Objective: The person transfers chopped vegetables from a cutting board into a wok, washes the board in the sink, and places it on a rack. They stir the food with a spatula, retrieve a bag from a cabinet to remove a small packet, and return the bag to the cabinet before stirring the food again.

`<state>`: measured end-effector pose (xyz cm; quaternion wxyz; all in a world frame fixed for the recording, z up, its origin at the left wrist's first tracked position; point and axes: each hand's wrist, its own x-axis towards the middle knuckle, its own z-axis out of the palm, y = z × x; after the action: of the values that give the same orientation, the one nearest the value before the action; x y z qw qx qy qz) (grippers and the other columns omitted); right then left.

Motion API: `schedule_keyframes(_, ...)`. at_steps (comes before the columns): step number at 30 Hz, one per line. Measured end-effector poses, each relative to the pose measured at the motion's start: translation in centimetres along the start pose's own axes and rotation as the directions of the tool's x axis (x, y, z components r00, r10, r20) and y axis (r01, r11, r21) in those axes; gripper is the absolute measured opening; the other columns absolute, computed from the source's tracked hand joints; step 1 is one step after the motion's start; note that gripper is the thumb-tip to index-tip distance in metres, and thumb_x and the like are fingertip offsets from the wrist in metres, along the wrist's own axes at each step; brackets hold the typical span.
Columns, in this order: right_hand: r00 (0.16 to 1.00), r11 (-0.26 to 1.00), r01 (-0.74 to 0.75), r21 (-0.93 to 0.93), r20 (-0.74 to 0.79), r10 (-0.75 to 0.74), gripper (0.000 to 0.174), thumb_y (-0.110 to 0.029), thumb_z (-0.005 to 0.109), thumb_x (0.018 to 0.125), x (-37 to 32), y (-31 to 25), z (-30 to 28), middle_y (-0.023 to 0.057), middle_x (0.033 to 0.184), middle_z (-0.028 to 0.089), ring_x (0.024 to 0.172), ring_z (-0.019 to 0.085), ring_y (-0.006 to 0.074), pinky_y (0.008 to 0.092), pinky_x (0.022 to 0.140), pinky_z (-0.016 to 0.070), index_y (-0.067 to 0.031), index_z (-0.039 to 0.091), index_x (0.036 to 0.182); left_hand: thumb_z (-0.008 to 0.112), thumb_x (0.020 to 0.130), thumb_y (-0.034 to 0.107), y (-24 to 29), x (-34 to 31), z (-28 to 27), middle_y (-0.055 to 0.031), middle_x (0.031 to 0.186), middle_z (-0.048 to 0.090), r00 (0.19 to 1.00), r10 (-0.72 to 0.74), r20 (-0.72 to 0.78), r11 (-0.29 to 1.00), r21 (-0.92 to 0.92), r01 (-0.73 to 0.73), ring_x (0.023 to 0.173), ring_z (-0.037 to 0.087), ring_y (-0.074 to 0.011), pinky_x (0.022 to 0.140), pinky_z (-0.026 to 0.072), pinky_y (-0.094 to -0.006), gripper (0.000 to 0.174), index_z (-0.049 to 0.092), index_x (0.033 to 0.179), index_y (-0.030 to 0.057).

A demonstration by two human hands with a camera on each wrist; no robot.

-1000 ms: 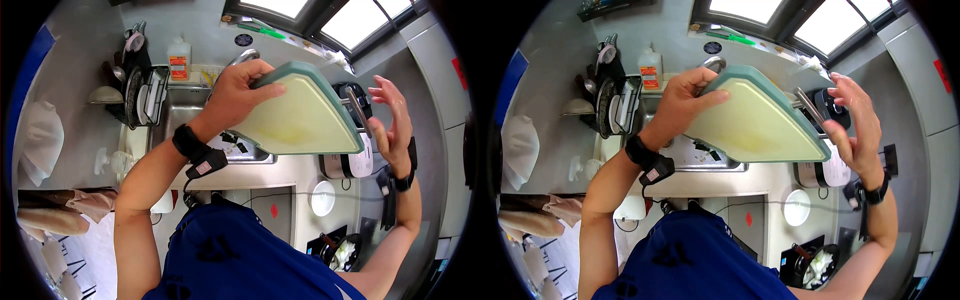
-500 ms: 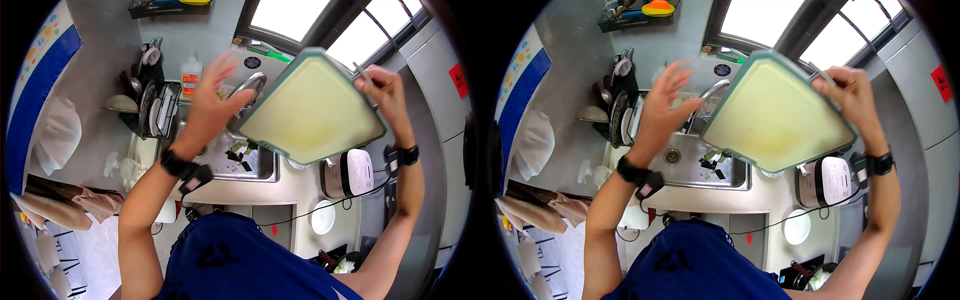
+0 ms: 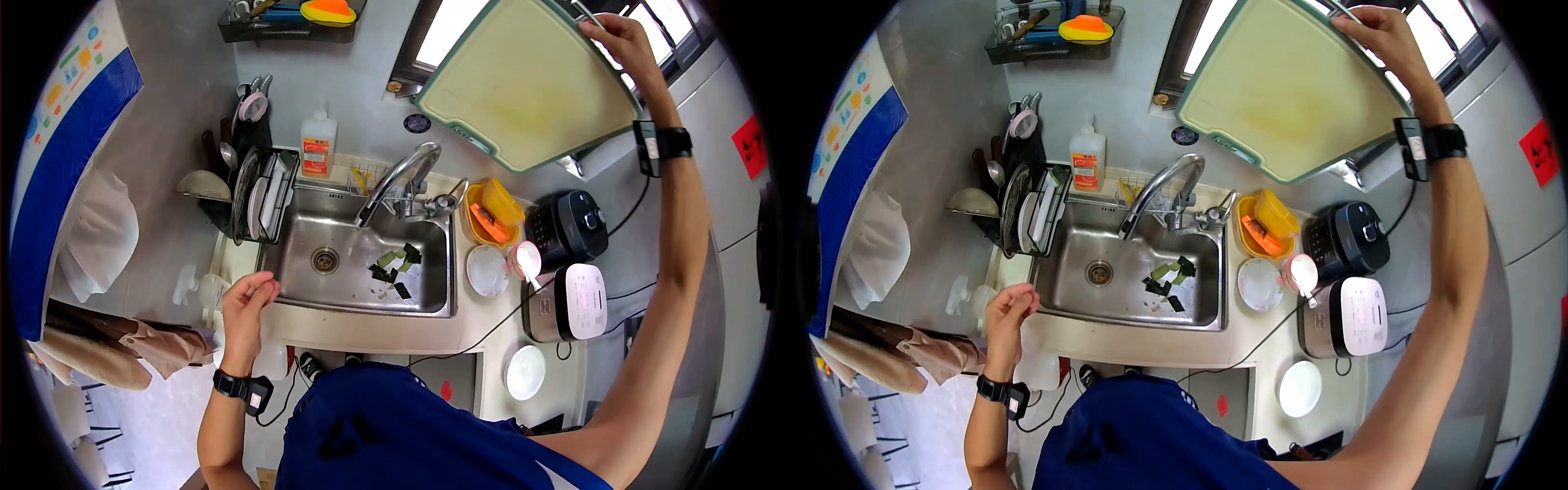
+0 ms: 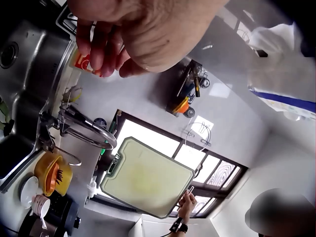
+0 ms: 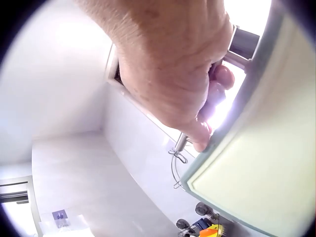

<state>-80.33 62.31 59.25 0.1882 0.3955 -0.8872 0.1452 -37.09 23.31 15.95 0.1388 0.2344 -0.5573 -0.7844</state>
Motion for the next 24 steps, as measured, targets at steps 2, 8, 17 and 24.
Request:
schedule_keyframes(2,0.993,0.993,0.116,0.036,-0.022,-0.116,0.032,-0.038,0.074,0.096,1.5,-0.6,2.9,-0.0114,0.069,0.054,0.060,0.041,-0.0009,0.0217,0.053,0.0279,-0.0062,0.078,0.100,0.065,0.097,0.003,-0.8,-0.9,-0.6,-0.0073,0.098,0.074,1.000,-0.002,-0.020,1.000,-0.023,0.001,0.089,0.068,-0.0121,0.084,0.0521,-0.0245,0.017,0.070,0.113,-0.0020)
schedule_keyframes(8,0.988,0.983,0.155,0.097,-0.042,-0.151,0.039,-0.038,0.081,0.088,5.4,-0.3,11.7,-0.0010,0.074,0.068,0.067,0.056,0.0060,0.0261,0.064,0.0457,-0.0003,0.079,0.098,0.066,0.097,0.004,-2.3,-3.6,-2.2,-0.0059,0.095,0.073,0.991,-0.055,-0.123,0.997,-0.056,0.048,0.086,0.067,-0.0110,0.083,0.0525,-0.0254,0.016,0.071,0.111,-0.0003)
schedule_keyframes(17,0.984,0.957,0.127,0.261,0.085,-0.154,0.027,-0.024,0.077,0.090,6.9,-4.3,25.3,0.0034,0.064,0.065,0.057,0.057,0.0095,0.0283,0.057,0.0477,0.0037,0.078,0.094,0.066,0.097,0.006,-3.9,-7.1,-4.3,-0.0040,0.092,0.072,0.956,-0.068,-0.286,0.997,-0.064,0.052,0.084,0.068,-0.0113,0.082,0.0536,-0.0261,0.015,0.071,0.110,0.0000)
schedule_keyframes(24,0.962,0.945,0.070,0.318,0.231,-0.149,0.026,-0.021,0.078,0.088,7.1,-4.5,33.7,0.0089,0.066,0.066,0.059,0.058,0.0130,0.0328,0.059,0.0484,0.0046,0.076,0.092,0.066,0.097,0.006,-5.1,-8.2,-4.9,-0.0032,0.095,0.072,0.948,-0.085,-0.305,0.995,-0.079,0.064,0.086,0.068,-0.0120,0.082,0.0535,-0.0268,0.015,0.071,0.110,-0.0002)
